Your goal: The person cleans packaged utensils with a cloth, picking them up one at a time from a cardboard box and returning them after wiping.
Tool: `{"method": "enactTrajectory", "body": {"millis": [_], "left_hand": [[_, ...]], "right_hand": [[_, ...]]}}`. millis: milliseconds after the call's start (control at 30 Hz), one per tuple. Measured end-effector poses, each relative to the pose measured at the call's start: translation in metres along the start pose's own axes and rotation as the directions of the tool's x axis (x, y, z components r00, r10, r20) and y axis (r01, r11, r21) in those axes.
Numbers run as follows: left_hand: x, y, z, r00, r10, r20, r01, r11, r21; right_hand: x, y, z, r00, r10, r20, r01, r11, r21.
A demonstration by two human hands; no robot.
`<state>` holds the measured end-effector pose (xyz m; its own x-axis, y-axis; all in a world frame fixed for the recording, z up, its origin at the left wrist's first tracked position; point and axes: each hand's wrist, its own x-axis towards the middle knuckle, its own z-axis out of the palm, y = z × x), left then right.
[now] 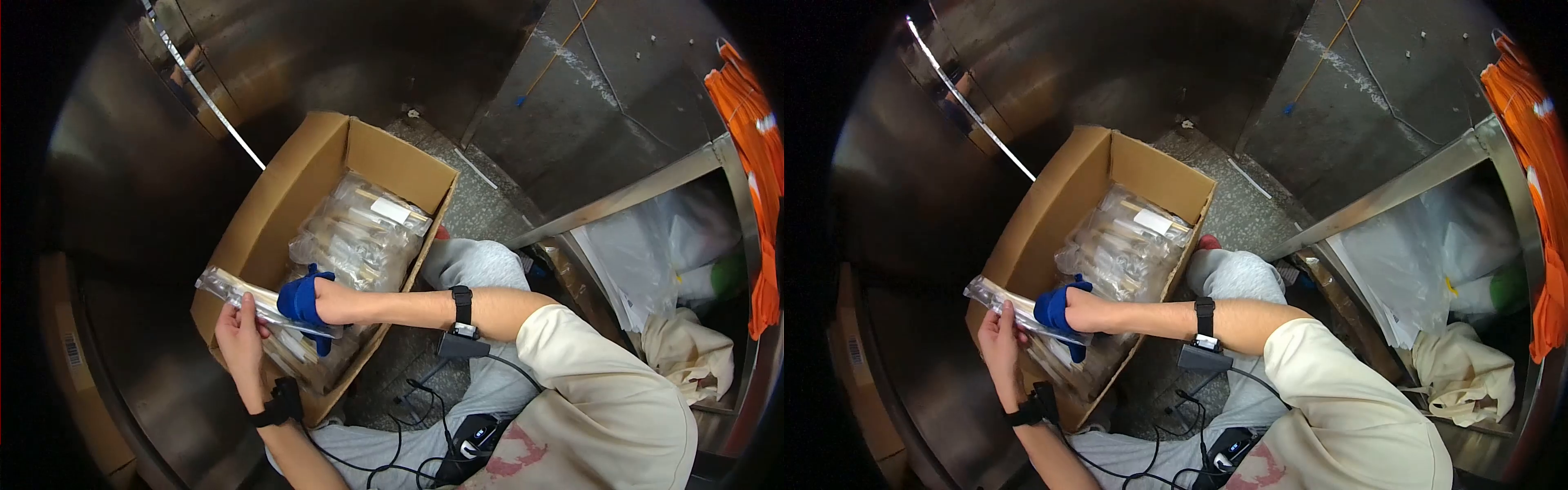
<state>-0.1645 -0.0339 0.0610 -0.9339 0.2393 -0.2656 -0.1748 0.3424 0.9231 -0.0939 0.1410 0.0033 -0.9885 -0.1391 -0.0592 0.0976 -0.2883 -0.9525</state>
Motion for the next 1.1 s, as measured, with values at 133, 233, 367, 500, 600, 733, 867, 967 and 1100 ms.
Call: {"method": "enactTrajectory", "body": {"millis": [133, 233, 367, 500, 600, 733, 867, 967, 1100], "left_hand": [[0.007, -0.003, -0.014, 0.998, -0.004, -0.069, -0.001, 0.997, -0.076], [0.021, -0.015, -0.034, 0.978, 0.080, -0.192, -0.109, 0.983, -0.146], [0.023, -0.017, -0.034, 0.966, 0.101, -0.238, -0.129, 0.986, -0.108], [0.022, -0.021, -0.029, 0.979, 0.095, -0.178, -0.105, 0.993, -0.046], [0.011, -0.002, -0.015, 0.992, 0.097, -0.080, -0.106, 0.986, -0.130], [0.011, -0.009, -0.010, 0.998, 0.060, 0.012, -0.060, 0.997, 0.045], [0.004, -0.014, -0.003, 0.992, 0.101, 0.082, -0.129, 0.818, 0.560], [0.004, -0.017, 0.002, 0.990, 0.115, 0.076, -0.137, 0.756, 0.640], [0.003, -0.014, 0.009, 0.994, 0.074, 0.076, -0.106, 0.713, 0.693]], "right_hand": [[-0.003, -0.017, 0.000, 0.994, 0.109, 0.014, -0.110, 0.984, 0.137], [-0.006, -0.019, 0.000, 0.991, 0.100, 0.084, -0.114, 0.977, 0.181], [-0.006, -0.020, -0.008, 0.980, 0.091, 0.176, -0.115, 0.985, 0.132], [-0.010, -0.069, -0.032, 0.952, 0.293, 0.091, -0.298, 0.953, 0.055], [-0.007, -0.074, -0.063, 0.997, 0.052, -0.053, -0.059, 0.989, -0.136], [-0.012, -0.083, -0.101, 0.992, 0.036, -0.125, -0.054, 0.988, -0.146], [-0.025, -0.099, -0.113, 0.957, 0.039, -0.288, -0.085, 0.986, -0.146], [-0.031, -0.104, -0.115, 0.891, -0.064, -0.450, -0.003, 0.989, -0.148], [-0.029, -0.095, -0.136, 0.808, -0.193, -0.556, 0.110, 0.978, -0.180]]}}
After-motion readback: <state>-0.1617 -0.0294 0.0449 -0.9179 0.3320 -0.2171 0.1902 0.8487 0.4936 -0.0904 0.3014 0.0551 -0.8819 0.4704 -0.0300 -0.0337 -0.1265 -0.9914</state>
